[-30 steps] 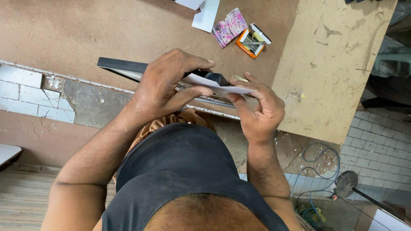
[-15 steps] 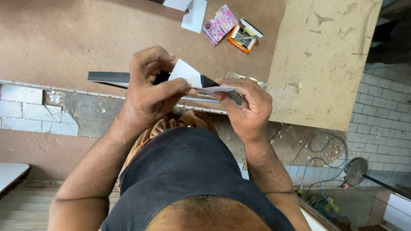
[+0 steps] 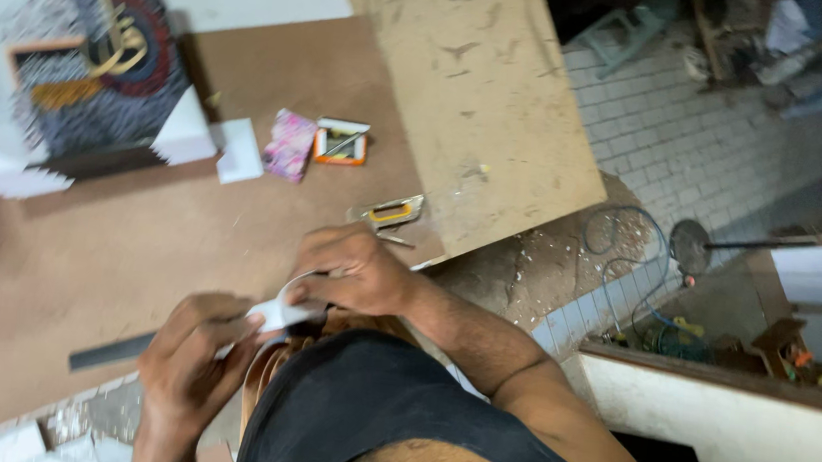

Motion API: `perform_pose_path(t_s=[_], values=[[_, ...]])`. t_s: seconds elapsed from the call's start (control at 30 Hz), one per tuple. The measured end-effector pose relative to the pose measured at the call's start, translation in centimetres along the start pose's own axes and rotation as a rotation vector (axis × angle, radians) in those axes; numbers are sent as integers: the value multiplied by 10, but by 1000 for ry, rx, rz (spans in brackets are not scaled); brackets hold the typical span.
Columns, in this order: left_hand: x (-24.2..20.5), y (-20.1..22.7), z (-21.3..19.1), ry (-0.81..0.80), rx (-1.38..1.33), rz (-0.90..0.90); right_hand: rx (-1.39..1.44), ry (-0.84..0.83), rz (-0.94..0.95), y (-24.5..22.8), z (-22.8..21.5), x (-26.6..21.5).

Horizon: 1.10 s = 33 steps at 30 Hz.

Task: The person assembles decorative picture frames by placing printed images into black frames and securing them with white corner pieces. The person uses a utility knife to trim excess material and stacks completed frames on the table.

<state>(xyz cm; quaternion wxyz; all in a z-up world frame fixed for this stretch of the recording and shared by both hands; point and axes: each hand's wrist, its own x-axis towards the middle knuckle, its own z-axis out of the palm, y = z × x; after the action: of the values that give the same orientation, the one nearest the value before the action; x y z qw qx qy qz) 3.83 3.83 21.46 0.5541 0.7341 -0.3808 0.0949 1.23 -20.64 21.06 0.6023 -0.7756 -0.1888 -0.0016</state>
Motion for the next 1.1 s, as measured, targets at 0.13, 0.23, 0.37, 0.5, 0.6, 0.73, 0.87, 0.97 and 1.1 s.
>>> perform_pose_path(t_s=[0.13,0.23,0.37,0.5,0.6,0.73,0.87,0.97,1.1], values=[[-23,-20,18,-8,11,-74,394,-198,255,39,7,1],[-41,-55,38,10,63,-156,548,-335,304,69,10,5],[-77,-120,50,-79,81,-94,761,-414,270,104,18,15],[-108,-180,81,-164,386,-219,836,-476,287,123,9,17],[-110,-215,100,-196,483,-263,600,-419,543,121,-5,4],[-98,-228,115,-188,539,-356,114,-58,352,133,-21,-6],[-68,-202,129,-92,534,-427,-587,167,246,179,-53,-35],[-40,-163,134,31,503,-391,-744,50,244,208,-67,-71],[-55,-101,161,70,527,-408,-877,-170,245,222,-70,-111]])
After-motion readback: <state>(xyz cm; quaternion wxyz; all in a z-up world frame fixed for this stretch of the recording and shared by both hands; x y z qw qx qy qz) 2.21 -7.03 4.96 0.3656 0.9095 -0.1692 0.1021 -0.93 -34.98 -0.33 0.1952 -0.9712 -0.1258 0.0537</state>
